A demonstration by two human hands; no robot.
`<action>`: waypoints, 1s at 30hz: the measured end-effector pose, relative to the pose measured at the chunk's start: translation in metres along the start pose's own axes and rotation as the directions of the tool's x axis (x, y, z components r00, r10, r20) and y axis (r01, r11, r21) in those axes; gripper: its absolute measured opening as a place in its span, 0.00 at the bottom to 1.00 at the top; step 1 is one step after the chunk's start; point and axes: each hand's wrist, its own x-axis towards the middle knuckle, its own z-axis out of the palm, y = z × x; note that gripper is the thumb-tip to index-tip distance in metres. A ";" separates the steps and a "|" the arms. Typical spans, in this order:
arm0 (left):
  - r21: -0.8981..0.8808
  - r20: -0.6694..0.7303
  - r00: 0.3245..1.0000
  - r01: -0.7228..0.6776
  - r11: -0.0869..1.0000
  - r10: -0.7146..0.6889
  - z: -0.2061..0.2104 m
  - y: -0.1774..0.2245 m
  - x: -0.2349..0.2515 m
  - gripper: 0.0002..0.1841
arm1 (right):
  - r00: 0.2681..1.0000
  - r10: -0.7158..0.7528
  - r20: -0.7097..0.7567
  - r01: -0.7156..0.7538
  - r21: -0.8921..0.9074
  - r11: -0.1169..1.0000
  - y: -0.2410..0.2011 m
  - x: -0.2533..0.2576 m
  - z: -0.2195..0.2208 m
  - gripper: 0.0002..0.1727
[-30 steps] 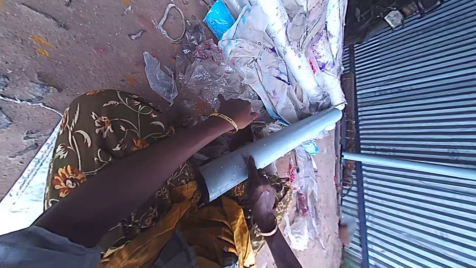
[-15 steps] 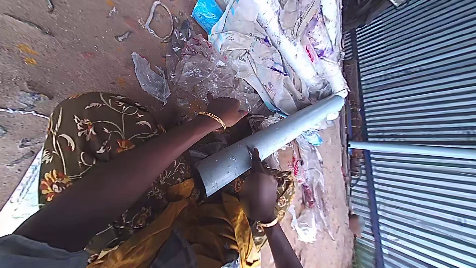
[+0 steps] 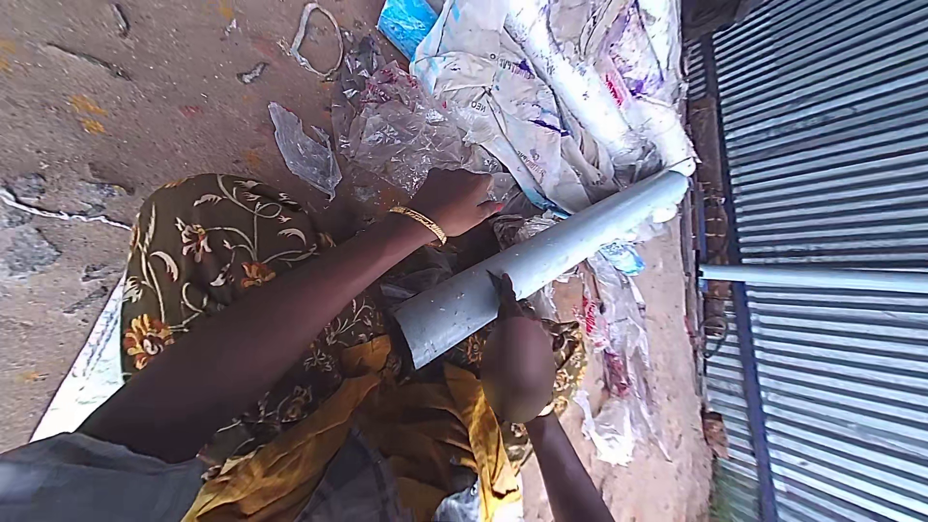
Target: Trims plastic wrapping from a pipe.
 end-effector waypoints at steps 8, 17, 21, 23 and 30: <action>0.208 -0.557 0.629 -0.526 0.825 0.542 0.075 0.032 -0.110 0.13 | 0.977 0.210 -0.022 -0.185 0.389 0.902 0.060 0.014 0.008 0.21; 0.305 0.199 0.979 -0.026 0.952 -0.037 0.117 0.014 -0.114 0.36 | 0.914 0.386 -0.126 -0.051 0.907 0.417 0.106 -0.011 0.026 0.21; 0.020 0.081 0.935 0.345 0.939 -0.345 0.092 -0.011 -0.097 0.44 | 0.911 0.412 0.012 -0.135 0.954 0.269 0.116 -0.029 0.029 0.22; -0.016 0.048 0.965 0.257 0.966 -0.256 0.096 -0.013 -0.111 0.55 | 0.913 0.407 0.022 -0.137 0.957 0.257 0.113 -0.032 0.033 0.23; 0.204 0.144 0.886 0.409 0.889 -0.441 0.100 0.008 -0.126 0.72 | 0.991 0.124 -0.058 -0.026 0.810 0.586 0.048 -0.023 0.020 0.24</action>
